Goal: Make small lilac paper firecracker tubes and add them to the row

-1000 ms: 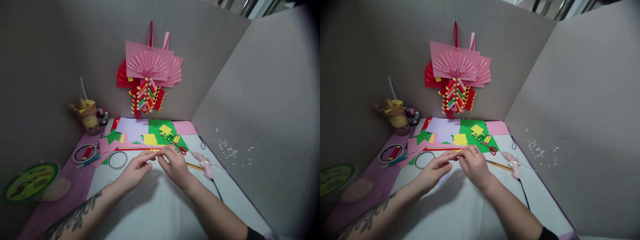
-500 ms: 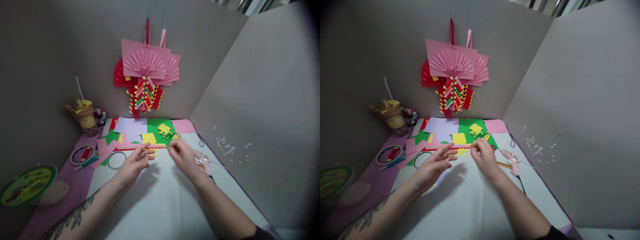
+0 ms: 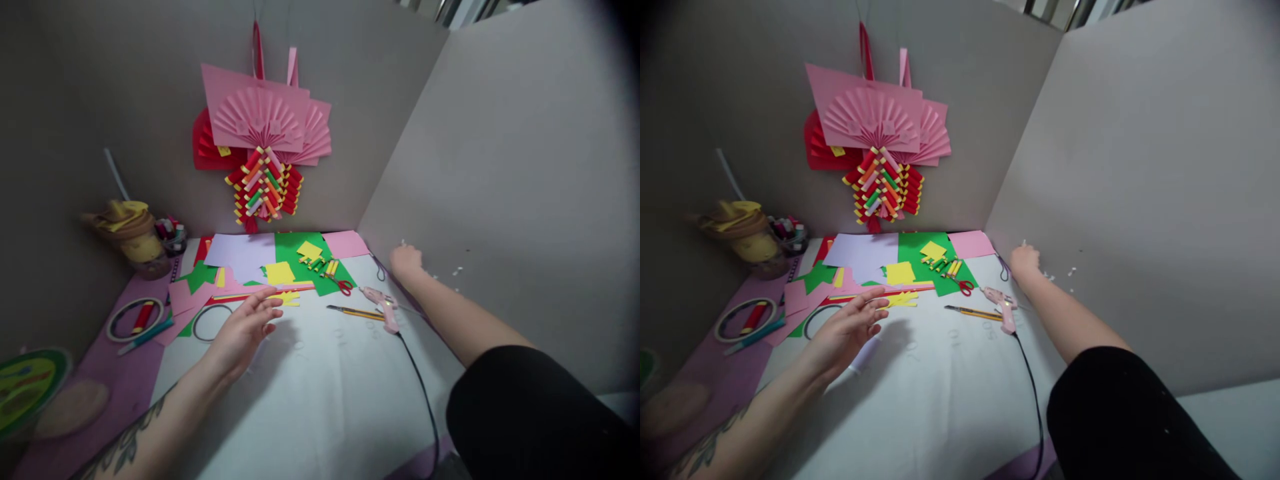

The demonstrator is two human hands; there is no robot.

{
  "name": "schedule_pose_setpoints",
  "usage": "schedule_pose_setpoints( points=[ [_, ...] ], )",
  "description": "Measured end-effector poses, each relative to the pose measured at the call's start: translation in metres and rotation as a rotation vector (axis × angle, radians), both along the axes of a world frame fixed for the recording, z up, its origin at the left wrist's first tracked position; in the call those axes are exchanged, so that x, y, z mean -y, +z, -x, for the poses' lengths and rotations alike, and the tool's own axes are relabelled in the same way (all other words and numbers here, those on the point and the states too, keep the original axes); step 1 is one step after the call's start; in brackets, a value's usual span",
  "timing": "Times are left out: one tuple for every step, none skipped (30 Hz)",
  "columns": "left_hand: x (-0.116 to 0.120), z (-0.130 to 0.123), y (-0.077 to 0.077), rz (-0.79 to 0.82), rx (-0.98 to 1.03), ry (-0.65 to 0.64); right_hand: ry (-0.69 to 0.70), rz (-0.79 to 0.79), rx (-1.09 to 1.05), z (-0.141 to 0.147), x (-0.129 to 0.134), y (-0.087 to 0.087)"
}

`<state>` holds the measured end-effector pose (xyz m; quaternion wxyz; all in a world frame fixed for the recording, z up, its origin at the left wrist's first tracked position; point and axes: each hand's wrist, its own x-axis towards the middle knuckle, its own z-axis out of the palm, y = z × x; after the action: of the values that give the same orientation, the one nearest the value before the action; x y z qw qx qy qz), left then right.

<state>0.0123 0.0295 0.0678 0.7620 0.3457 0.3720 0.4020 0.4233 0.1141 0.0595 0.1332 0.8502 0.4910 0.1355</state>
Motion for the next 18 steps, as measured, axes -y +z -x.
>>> schedule_pose_setpoints(
  points=[
    [-0.001, 0.000, 0.000, 0.003, -0.005, 0.007, 0.002, -0.002, 0.007, -0.003, -0.002, 0.001],
    [-0.001, 0.000, -0.001, 0.009, -0.011, 0.015, 0.009, -0.004, 0.013, -0.006, -0.003, 0.002],
    [-0.002, 0.000, -0.002, 0.015, -0.016, 0.020, 0.018, -0.008, 0.017, -0.007, -0.004, 0.004],
    [-0.002, -0.001, -0.002, 0.019, -0.021, 0.020, 0.030, -0.015, 0.020, -0.008, -0.005, 0.005],
    [-0.003, -0.001, -0.003, 0.020, -0.025, 0.017, 0.043, -0.023, 0.023, -0.006, -0.004, 0.007],
    [-0.004, -0.001, -0.004, 0.020, -0.030, 0.015, 0.059, -0.032, 0.022, -0.002, -0.003, 0.008],
    [-0.004, -0.001, -0.005, 0.020, -0.037, 0.015, 0.082, -0.042, 0.014, 0.005, -0.001, 0.009],
    [-0.005, -0.001, -0.005, 0.022, -0.045, 0.020, 0.108, -0.049, 0.003, 0.015, 0.003, 0.009],
    [-0.006, -0.001, -0.006, 0.023, -0.054, 0.030, 0.148, -0.054, -0.024, 0.027, 0.007, 0.007],
    [-0.007, -0.001, -0.006, 0.021, -0.063, 0.045, 0.197, -0.059, -0.058, 0.043, 0.013, 0.005],
    [-0.008, 0.000, -0.006, 0.013, -0.074, 0.060, 0.235, -0.067, -0.082, 0.060, 0.020, 0.002],
    [-0.009, 0.001, -0.006, -0.003, -0.087, 0.074, 0.288, -0.093, -0.124, 0.079, 0.028, -0.002],
    [-0.011, 0.001, -0.006, -0.028, -0.104, 0.088, 0.382, -0.187, -0.287, 0.099, 0.037, -0.006],
    [-0.012, 0.003, -0.006, -0.059, -0.127, 0.099, 0.503, -0.278, -0.505, 0.117, 0.046, -0.009],
    [-0.013, 0.004, -0.006, -0.090, -0.152, 0.110, 0.611, -0.327, -0.773, 0.135, 0.055, -0.012],
    [-0.014, 0.006, -0.006, -0.118, -0.178, 0.119, 0.659, -0.346, -1.055, 0.151, 0.063, -0.015],
    [-0.014, 0.008, -0.006, -0.137, -0.199, 0.128, 0.671, -0.323, -1.323, 0.164, 0.071, -0.016],
    [-0.014, 0.011, -0.006, -0.148, -0.217, 0.135, 0.662, -0.301, -1.536, 0.175, 0.077, -0.017]
  ],
)
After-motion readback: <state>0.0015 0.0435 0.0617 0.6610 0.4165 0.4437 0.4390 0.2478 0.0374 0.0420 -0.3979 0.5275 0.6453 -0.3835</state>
